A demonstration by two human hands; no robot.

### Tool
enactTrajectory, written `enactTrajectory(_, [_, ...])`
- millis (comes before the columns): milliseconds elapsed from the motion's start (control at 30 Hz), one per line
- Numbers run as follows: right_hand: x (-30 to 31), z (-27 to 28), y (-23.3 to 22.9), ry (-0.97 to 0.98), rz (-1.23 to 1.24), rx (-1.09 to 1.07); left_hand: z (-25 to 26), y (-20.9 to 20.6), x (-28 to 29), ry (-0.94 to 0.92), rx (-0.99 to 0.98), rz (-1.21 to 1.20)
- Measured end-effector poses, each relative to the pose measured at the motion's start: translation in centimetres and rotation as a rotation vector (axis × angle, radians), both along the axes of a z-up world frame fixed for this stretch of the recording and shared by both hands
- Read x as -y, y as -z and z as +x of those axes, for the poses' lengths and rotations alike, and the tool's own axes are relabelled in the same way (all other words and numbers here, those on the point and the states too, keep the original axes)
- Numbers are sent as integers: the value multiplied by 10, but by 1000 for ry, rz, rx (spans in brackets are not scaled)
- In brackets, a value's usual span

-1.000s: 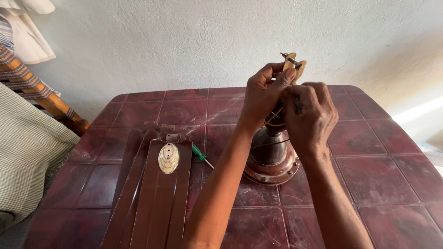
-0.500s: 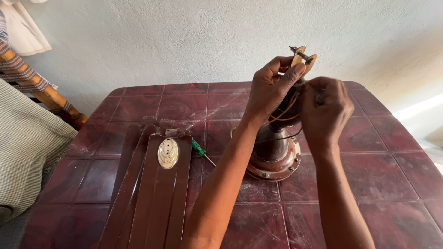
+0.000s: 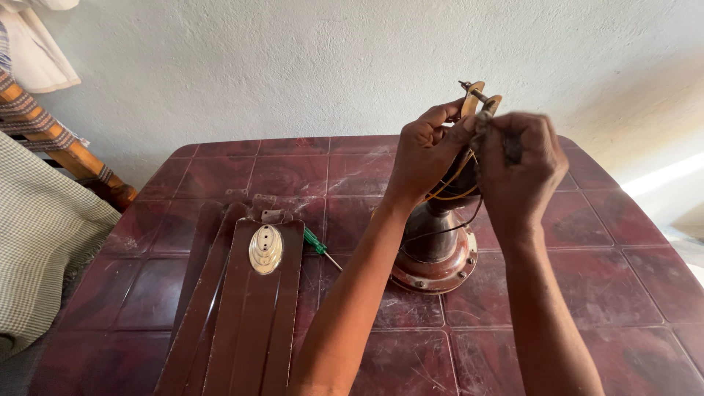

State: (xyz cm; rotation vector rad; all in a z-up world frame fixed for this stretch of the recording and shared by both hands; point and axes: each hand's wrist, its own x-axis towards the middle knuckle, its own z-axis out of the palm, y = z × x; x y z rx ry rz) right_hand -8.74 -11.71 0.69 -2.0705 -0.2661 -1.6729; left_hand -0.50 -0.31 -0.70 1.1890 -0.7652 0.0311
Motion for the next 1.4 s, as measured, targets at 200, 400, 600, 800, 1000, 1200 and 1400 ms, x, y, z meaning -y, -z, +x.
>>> enactTrajectory(200, [15,10,1,-182,268,-48,0,1,0,55,66,-76])
enactTrajectory(400, [12,9,5,-95,182,-31,-1,1,0,46,65,-66])
enactTrajectory(600, [15,6,-8,-222,192,-46,-1,1,1,55,33,-63])
enactTrajectory(800, [12,1,-26,-127,-27,-6,2,3,6,45,71,-23])
enactTrajectory(1000, [0,-8,-9,-65,-28,69,1,5,11,36,131,-92])
enactTrajectory(1200, [10,-2,4,-115,43,-26,-3,3,6,-11,129,-64])
enactTrajectory(1400, [37,-5,-11,-551,583,-364,-8,0,2,-69,199,-33])
